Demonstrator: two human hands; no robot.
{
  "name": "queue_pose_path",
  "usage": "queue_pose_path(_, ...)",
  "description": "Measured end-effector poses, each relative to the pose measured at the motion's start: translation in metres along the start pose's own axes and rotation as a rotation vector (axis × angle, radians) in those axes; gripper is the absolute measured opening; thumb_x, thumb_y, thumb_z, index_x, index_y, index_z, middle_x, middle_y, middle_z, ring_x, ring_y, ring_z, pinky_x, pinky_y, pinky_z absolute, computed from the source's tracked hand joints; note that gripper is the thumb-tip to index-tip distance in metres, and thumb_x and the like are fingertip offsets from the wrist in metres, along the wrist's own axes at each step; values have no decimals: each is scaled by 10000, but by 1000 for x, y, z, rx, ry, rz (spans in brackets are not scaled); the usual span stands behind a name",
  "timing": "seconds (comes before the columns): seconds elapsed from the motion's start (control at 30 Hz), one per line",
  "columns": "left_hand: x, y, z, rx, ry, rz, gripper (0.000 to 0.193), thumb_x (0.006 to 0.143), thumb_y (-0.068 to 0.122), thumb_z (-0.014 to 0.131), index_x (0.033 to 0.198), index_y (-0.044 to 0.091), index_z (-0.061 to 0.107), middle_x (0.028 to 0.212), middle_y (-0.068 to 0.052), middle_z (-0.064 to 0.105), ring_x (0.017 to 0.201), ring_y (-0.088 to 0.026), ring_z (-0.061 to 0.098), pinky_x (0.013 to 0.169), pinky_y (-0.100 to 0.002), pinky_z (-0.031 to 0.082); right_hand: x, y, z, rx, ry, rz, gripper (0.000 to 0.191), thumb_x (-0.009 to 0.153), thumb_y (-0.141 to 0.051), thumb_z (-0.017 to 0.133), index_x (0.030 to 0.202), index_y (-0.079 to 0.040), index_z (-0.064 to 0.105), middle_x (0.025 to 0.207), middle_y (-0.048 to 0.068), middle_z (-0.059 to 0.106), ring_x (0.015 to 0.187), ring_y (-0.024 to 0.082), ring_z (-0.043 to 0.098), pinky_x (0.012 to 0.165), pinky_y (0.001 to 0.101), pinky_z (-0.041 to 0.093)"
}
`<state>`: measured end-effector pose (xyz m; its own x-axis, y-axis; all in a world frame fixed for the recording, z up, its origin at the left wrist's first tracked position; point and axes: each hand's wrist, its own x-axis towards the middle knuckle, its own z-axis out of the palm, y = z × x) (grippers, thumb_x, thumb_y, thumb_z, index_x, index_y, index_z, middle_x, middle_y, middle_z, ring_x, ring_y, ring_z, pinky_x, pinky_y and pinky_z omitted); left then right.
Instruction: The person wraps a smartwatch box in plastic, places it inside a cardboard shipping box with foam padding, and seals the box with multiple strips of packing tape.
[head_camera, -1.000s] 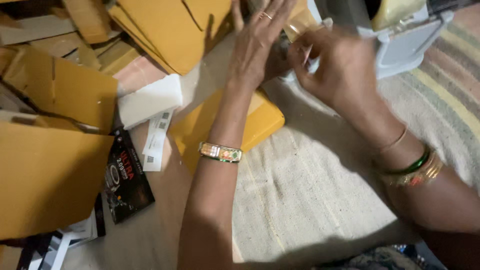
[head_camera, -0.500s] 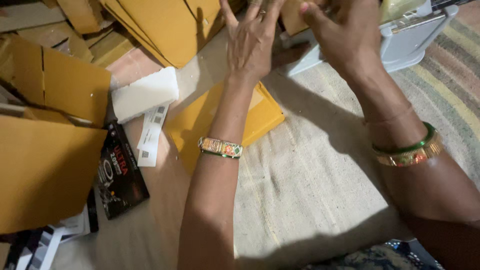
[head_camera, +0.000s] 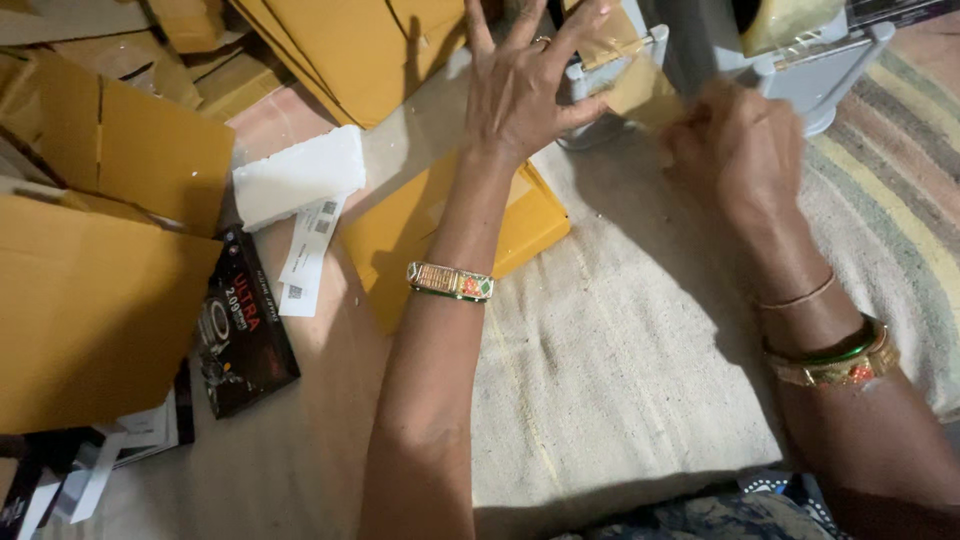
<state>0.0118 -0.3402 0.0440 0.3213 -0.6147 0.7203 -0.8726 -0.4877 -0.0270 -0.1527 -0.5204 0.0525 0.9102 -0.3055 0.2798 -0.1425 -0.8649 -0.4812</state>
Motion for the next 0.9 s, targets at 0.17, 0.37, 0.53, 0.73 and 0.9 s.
queue_pose_path(0.17,-10,-6,-8,-210,130,-73,746,847,509,794,1440,162,505,1161,-146,731,1314,-291,582,1213,-590,152,-17,-13,-23,-95,273,-266,120,948,-103,801,904,-16,731,692,119,686,557,213,653,470,334,502)
queue_pose_path(0.37,-22,-25,-7,-568,694,-594,365,1061,317,543,1278,43,649,1322,-141,677,1253,-232,646,1112,-383,477,9,-75,-11,1503,-158,-344,63,1094,-19,621,1147,13,614,969,109,706,774,128,704,666,265,573)
queue_pose_path(0.53,-37,-46,-19,-869,1047,-706,417,1153,275,374,1317,-47,583,1191,-225,709,1150,-286,682,1119,-406,512,35,-145,49,1851,-594,-255,89,1065,-88,663,1029,-27,610,809,71,685,585,69,512,526,224,395)
queue_pose_path(0.73,-126,-40,-94,-884,916,-1013,438,1057,330,519,1244,-51,630,1140,-163,716,1083,-226,684,918,-311,543,31,-152,70,1186,-784,-334,142,1041,-183,677,985,-55,655,667,-45,561,538,19,409,476,199,305)
queue_pose_path(0.9,-164,10,-160,-1070,633,-1043,448,1065,395,600,1191,-24,697,866,-45,670,713,-97,590,592,-217,422,30,-161,76,1009,-803,-479,108,983,-135,693,1027,-37,689,779,-45,673,674,7,557,576,196,441)
